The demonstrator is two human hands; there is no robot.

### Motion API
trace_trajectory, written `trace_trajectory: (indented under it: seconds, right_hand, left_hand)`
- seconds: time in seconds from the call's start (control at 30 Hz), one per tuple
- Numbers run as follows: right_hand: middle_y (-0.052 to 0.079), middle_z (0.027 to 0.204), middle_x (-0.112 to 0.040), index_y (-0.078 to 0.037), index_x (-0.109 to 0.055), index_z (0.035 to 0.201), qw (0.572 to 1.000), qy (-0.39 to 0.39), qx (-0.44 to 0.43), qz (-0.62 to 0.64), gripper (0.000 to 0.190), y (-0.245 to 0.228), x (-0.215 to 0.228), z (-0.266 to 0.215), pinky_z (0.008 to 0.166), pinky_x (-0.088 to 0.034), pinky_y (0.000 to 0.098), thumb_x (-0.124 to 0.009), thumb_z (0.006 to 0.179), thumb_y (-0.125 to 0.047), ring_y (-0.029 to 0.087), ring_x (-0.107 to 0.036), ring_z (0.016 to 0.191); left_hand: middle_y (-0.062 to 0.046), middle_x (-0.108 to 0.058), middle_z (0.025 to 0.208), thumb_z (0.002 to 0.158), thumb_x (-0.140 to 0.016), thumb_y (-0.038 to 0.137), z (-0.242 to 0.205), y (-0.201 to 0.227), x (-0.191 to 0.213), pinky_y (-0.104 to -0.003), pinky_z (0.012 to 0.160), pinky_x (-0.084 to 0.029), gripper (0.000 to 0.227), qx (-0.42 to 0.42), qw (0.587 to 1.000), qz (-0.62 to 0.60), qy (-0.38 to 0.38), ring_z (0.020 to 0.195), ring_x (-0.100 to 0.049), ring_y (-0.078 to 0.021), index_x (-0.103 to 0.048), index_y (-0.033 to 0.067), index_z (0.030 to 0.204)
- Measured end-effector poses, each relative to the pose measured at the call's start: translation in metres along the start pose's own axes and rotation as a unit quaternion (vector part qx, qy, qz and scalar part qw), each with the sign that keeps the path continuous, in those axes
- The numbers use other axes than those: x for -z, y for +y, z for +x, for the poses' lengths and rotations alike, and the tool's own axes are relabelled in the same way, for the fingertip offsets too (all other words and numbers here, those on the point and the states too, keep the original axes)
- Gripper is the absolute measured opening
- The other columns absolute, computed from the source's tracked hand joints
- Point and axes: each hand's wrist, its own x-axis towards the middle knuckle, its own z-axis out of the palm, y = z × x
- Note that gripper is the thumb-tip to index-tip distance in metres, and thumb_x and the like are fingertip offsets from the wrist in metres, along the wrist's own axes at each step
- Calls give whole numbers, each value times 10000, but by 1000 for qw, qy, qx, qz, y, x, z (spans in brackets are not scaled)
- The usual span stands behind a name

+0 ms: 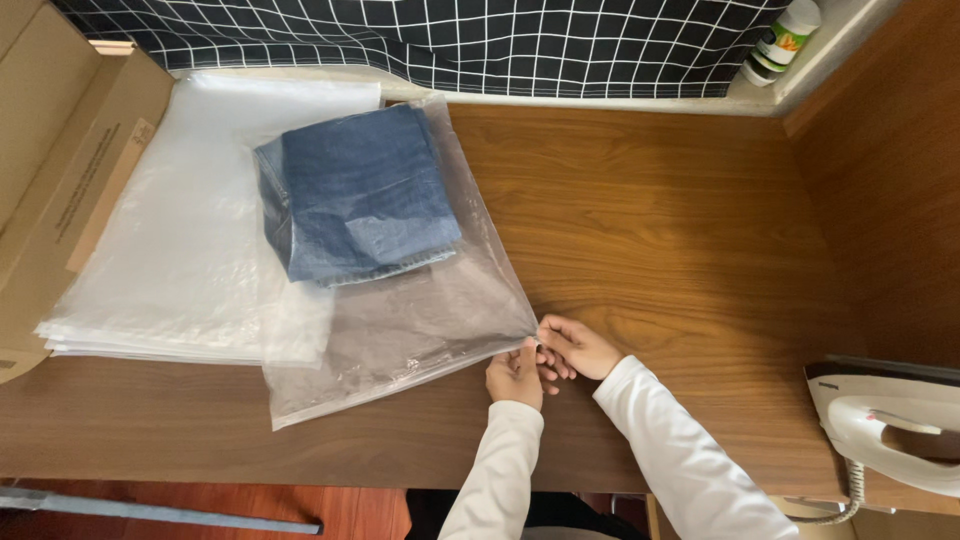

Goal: The person folds a pair of jeans, slides them into a plastic bag, seals the bag, and then places the bag into a cardboard box which they close. Finally, they remove a black garment from a hanger.

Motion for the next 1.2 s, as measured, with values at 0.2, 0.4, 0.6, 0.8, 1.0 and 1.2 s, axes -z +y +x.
trace_trajectory:
  seconds: [0.2, 0.4, 0.6, 0.8, 1.0, 1.2]
  right_hand:
    - [104, 547, -498, 2, -509, 753, 1000, 5, 16, 17, 216, -13, -5, -4, 271, -439, 223, -423, 901, -130, 153, -523, 340]
    - [92, 546, -479, 4, -506, 752, 1000, 11, 20, 12, 221, -17, -7, -6, 286, -437, 214, -416, 906, -127, 145, -514, 352]
    - [98, 538, -485, 12, -509, 747, 1000, 22, 22, 5, 226, -16, -7, -7, 283, -439, 219, -421, 904, -125, 149, -513, 349]
    - [90, 536, -470, 13, -505, 753, 999, 19, 27, 7, 228, -9, -6, -5, 281, -436, 214, -409, 908, -123, 143, -503, 346]
    - [43, 580, -482, -85, -408, 691, 999, 17, -5, -37, 241, -30, -12, -14, 318, -349, 214, -397, 913, -179, 100, -429, 379]
    - [54, 582, -477, -77, -403, 699, 1000, 15, 5, -22, 244, -24, -10, -12, 311, -345, 211, -392, 917, -183, 101, -420, 367]
  left_hand:
    - [-162, -583, 661, 848, -548, 146, 15, -13, 20, -302, 255, -498, 232, 17, 997, -73, 11, 413, -585, -239, -485, -77, 854]
    - [-162, -558, 685, 863, -519, 145, 14, -9, 46, -296, 273, -504, 234, -15, 997, -70, 32, 441, -595, -245, -474, -83, 880]
    - [-170, -535, 674, 865, -518, 139, 25, -16, 79, -326, 249, -495, 219, -34, 993, -94, 57, 434, -594, -280, -466, -74, 860]
    - [-158, -520, 677, 870, -512, 152, 27, -13, 110, -318, 260, -507, 221, -60, 991, -88, 76, 445, -597, -272, -458, -62, 858]
    - [-142, -551, 669, 851, -543, 186, 24, -4, 138, -305, 297, -451, 234, -79, 987, -64, 127, 453, -580, -208, -470, -13, 751]
    - [-123, -525, 639, 871, -532, 159, 53, -26, 184, -297, 266, -437, 197, -125, 974, -92, 163, 464, -596, -218, -444, 29, 751]
